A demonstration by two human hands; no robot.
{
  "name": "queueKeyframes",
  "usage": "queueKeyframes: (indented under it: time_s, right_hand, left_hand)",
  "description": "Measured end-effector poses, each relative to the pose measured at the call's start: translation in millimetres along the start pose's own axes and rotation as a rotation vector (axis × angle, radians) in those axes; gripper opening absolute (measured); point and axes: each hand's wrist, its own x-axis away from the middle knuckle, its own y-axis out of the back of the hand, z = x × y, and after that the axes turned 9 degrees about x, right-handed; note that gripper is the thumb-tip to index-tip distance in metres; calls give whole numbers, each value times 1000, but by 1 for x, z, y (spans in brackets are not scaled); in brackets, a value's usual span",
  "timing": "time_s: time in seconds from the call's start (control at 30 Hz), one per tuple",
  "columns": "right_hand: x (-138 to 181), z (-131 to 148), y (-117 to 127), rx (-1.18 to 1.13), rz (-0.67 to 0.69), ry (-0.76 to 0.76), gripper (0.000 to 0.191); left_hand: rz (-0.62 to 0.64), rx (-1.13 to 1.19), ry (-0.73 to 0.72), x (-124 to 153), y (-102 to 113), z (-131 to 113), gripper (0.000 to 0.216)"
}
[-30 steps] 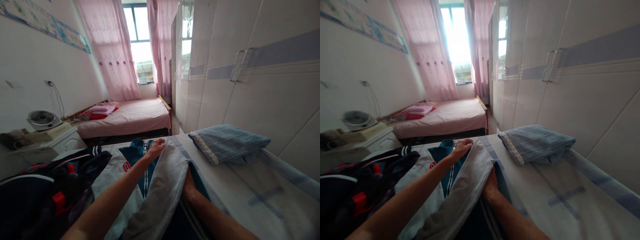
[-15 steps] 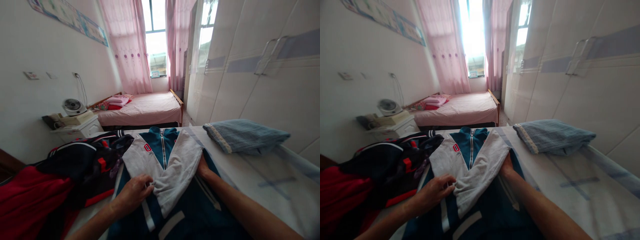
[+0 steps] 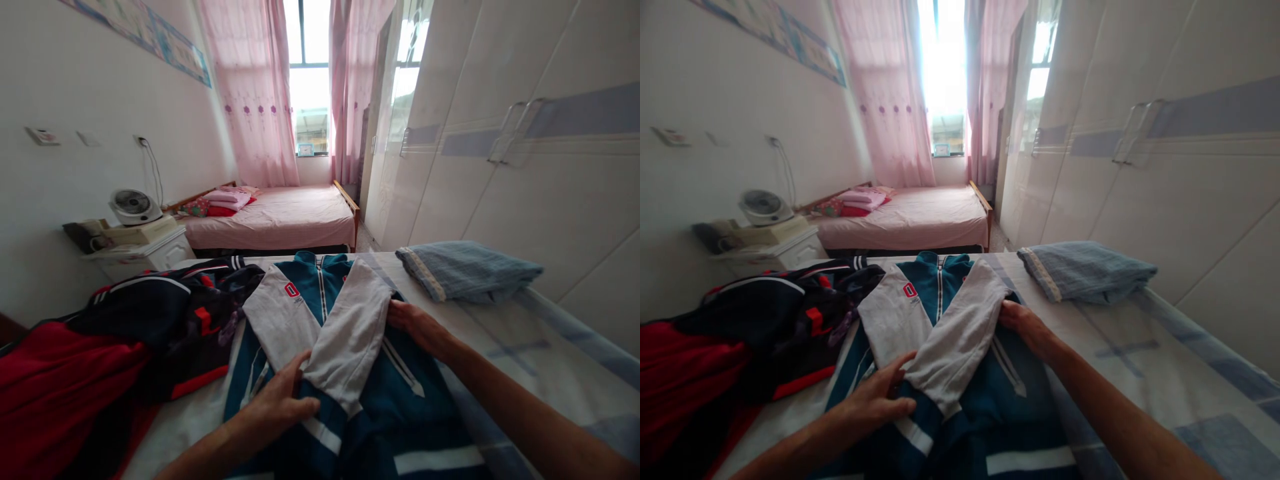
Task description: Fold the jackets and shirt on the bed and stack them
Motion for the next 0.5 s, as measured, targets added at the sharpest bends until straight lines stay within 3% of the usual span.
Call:
queueKeyframes:
  time_s: [0.07,0.17,0.23,0.33,0.4,0.5]
  right_hand:
    - [-3,0,-4,26,-72,-109,32]
    - [-9,-2,-7,143,-189,-196,27]
    - [-9,-4,-6,235,-265,-223,28]
    - [-2,-3,0,411,-418,-245,35]
    - [3,3,2,562,-499,-171,36]
    - [5,16,-1,922,-546,84,35]
  left_hand:
    - [-17,32,-33,-2,-2,2,92]
    - [13,70,-58,1,-6,-3,85]
    - [20,-80,-25,5,-7,-4,73]
    - [-28,-488,-16,12,-5,-2,53]
    - [-122,-748,-112,15,-5,-4,45]
    - [-239,-986,-331,16,-11,-11,41]
